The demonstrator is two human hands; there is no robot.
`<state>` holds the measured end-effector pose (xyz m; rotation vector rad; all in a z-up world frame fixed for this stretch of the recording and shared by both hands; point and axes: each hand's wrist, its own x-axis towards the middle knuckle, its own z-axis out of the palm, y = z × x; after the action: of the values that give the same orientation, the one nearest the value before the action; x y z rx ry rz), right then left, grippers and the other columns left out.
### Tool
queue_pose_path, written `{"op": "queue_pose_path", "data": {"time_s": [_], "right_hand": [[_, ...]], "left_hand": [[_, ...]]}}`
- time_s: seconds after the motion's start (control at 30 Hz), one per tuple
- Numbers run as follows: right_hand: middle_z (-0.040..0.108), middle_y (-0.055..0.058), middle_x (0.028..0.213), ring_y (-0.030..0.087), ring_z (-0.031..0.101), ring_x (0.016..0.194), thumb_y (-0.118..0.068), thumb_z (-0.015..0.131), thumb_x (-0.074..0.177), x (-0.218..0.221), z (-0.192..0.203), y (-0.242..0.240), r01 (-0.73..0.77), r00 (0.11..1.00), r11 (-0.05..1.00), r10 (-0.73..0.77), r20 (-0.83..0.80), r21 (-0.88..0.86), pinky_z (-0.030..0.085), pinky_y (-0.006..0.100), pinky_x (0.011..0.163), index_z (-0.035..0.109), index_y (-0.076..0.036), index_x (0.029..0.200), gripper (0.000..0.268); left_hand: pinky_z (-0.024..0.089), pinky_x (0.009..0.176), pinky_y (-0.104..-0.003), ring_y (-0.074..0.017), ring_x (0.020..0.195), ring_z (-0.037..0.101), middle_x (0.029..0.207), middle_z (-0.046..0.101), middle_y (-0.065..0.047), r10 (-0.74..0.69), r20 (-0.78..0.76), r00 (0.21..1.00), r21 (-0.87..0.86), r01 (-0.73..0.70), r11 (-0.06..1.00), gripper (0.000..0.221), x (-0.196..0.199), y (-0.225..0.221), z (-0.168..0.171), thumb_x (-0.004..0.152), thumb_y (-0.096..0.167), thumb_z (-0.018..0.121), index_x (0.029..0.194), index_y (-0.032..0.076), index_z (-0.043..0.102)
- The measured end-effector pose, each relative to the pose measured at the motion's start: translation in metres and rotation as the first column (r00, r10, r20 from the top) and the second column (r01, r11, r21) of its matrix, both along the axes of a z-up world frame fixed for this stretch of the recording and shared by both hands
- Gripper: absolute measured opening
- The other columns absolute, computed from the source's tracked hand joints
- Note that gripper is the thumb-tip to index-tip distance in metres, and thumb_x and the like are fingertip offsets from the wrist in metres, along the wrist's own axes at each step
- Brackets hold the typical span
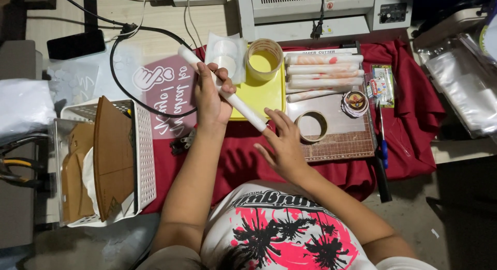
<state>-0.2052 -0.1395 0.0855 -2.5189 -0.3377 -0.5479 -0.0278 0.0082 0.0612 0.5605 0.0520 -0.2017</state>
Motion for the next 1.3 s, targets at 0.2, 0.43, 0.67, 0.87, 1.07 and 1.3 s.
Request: {"op": "queue_pose_path", "data": {"time_s": [0.2, 0.43, 0.67, 0.87, 1.07, 1.3], "right_hand": [[0.034, 0.02, 0.164, 0.031, 0.027, 0.154, -0.011, 0.071, 0.096, -0.016, -0.043, -0.004, 0.006, 0.853, 0.702, 0.369, -0.37, 0.712, 0.027, 0.046, 0.123, 0.046, 0.001, 0.148, 0.059], [0.05, 0.016, 0.153, 0.023, 0.049, 0.142, -0.01, 0.062, 0.1, -0.016, -0.036, -0.005, 0.228, 0.707, 0.355, 0.581, -0.404, 0.907, 0.048, 0.039, 0.114, 0.039, -0.004, 0.156, 0.061], [0.05, 0.014, 0.145, 0.022, 0.056, 0.128, -0.008, 0.078, 0.092, 0.01, 0.001, -0.007, -0.046, 0.955, 0.582, 0.263, -0.135, 0.812, 0.048, 0.035, 0.108, 0.043, -0.001, 0.15, 0.068], [0.07, 0.01, 0.113, 0.019, 0.066, 0.092, -0.011, 0.082, 0.088, 0.016, 0.025, -0.004, 0.123, 0.968, 0.85, 0.011, -0.25, 0.513, 0.054, 0.031, 0.08, 0.062, -0.003, 0.136, 0.053], [0.072, 0.012, 0.112, 0.018, 0.071, 0.098, -0.006, 0.077, 0.095, 0.013, 0.013, -0.035, 0.067, 0.998, 0.826, -0.064, -0.025, 0.56, 0.058, 0.03, 0.085, 0.071, -0.004, 0.123, 0.029], [0.073, 0.012, 0.108, 0.025, 0.069, 0.092, 0.0, 0.081, 0.088, 0.005, 0.023, -0.079, -0.065, 0.979, 0.97, 0.017, 0.204, 0.233, 0.057, 0.034, 0.077, 0.073, -0.005, 0.117, 0.031]], "left_hand": [[0.034, 0.053, -0.021, -0.0058, 0.055, 0.038, 0.08, 0.052, -0.001, -0.023, 0.039, 0.999, -0.095, 0.027, 0.995, 0.038, 0.006, 0.002, -0.01, 0.103, 0.048, 0.06, 0.107, 0.011, 0.056], [0.03, 0.045, -0.02, -0.0032, 0.047, 0.032, 0.066, 0.045, 0.005, -0.098, 0.024, 0.995, -0.287, 0.101, 0.953, 0.04, 0.014, 0.008, -0.021, 0.103, 0.05, 0.06, 0.102, 0.01, 0.057], [0.031, 0.043, -0.019, -0.002, 0.046, 0.033, 0.064, 0.043, 0.008, -0.116, 0.147, 0.982, -0.145, 0.137, 0.98, 0.031, -0.009, -0.001, 0.005, 0.106, 0.038, 0.062, 0.112, 0.008, 0.061], [0.048, 0.077, -0.033, -0.0149, 0.079, 0.057, 0.08, 0.06, -0.001, -0.229, 0.255, 0.939, -0.085, 0.258, 0.962, 0.033, -0.028, -0.013, 0.009, 0.109, 0.035, 0.062, 0.122, 0.005, 0.063], [0.038, 0.127, -0.054, -0.0318, 0.142, 0.052, 0.128, 0.066, -0.014, -0.412, 0.44, 0.798, -0.091, 0.496, 0.863, 0.037, -0.033, -0.001, 0.007, 0.111, 0.035, 0.064, 0.137, 0.008, 0.062], [0.033, 0.129, -0.059, -0.0391, 0.156, 0.039, 0.164, 0.044, -0.02, -0.594, 0.447, 0.669, -0.058, 0.684, 0.727, 0.074, -0.019, 0.041, 0.005, 0.101, 0.058, 0.058, 0.159, 0.012, 0.046]]}}
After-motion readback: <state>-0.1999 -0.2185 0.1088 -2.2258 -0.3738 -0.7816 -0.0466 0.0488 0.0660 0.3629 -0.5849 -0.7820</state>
